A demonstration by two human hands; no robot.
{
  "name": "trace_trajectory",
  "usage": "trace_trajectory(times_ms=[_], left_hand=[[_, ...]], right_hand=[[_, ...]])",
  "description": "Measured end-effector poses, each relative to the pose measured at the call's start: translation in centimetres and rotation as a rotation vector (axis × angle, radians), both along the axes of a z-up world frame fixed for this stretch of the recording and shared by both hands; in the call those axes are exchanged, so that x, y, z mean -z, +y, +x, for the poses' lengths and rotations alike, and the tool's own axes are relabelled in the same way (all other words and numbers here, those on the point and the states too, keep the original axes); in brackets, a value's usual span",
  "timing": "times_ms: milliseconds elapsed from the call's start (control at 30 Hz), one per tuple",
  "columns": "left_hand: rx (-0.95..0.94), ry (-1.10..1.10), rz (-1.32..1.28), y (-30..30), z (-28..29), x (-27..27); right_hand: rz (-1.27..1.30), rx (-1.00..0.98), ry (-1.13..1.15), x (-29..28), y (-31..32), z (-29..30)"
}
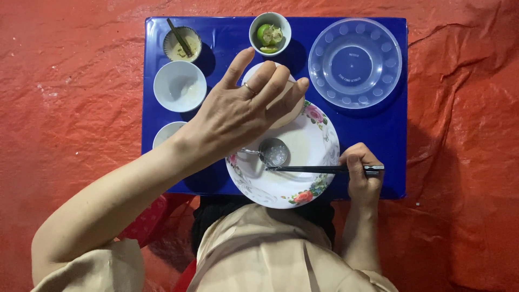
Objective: Mixing liquid and powder ingredients in a bowl using chopsticks and a spoon to create a uniform mixture.
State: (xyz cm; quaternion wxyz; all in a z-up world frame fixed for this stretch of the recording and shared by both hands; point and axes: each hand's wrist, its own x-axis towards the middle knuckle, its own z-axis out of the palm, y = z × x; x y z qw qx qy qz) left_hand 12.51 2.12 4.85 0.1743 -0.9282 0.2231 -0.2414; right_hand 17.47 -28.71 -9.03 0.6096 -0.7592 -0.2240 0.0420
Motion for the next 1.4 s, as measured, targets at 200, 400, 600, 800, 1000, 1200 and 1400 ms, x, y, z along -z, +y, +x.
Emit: trace_trajectory(times_ms=[200, 400, 600, 800, 1000, 1200, 1400], left_hand=[[-0.015, -0.023, 0.061, -0.9, -0.2, -0.8], [0.018, -0.054, 0.083, -1.9, -0.1, -0.3], [0.057, -0.088, 0.024, -3.2, 0.1, 1.2], [0.067, -0.069, 0.089, -3.9, 0.2, 2.4], [0.075, -0.110, 0.094, -4.3, 0.4, 3.2], [0.050, -0.031, 0.174, -4.6, -0.1, 3.3], [0.067, -0.036, 0.136, -4.6, 0.0, 3.6]], right_hand=[[0.046, 0.002, 0.016, -0.3, 0.2, -0.2], [0.048, -0.010, 0.006, -0.4, 0.3, -0.1], [0.018, -0.006, 0.024, -0.6, 0.1, -0.2], [0.026, -0.002, -0.010, 0.1, 0.1, 0.0], [0.029, -0.006, 0.006, -0.2, 0.2, 0.0], [0.029, 0.000, 0.018, 0.2, 0.1, 0.0], [0.021, -0.012, -0.016, -0.2, 0.3, 0.1]])
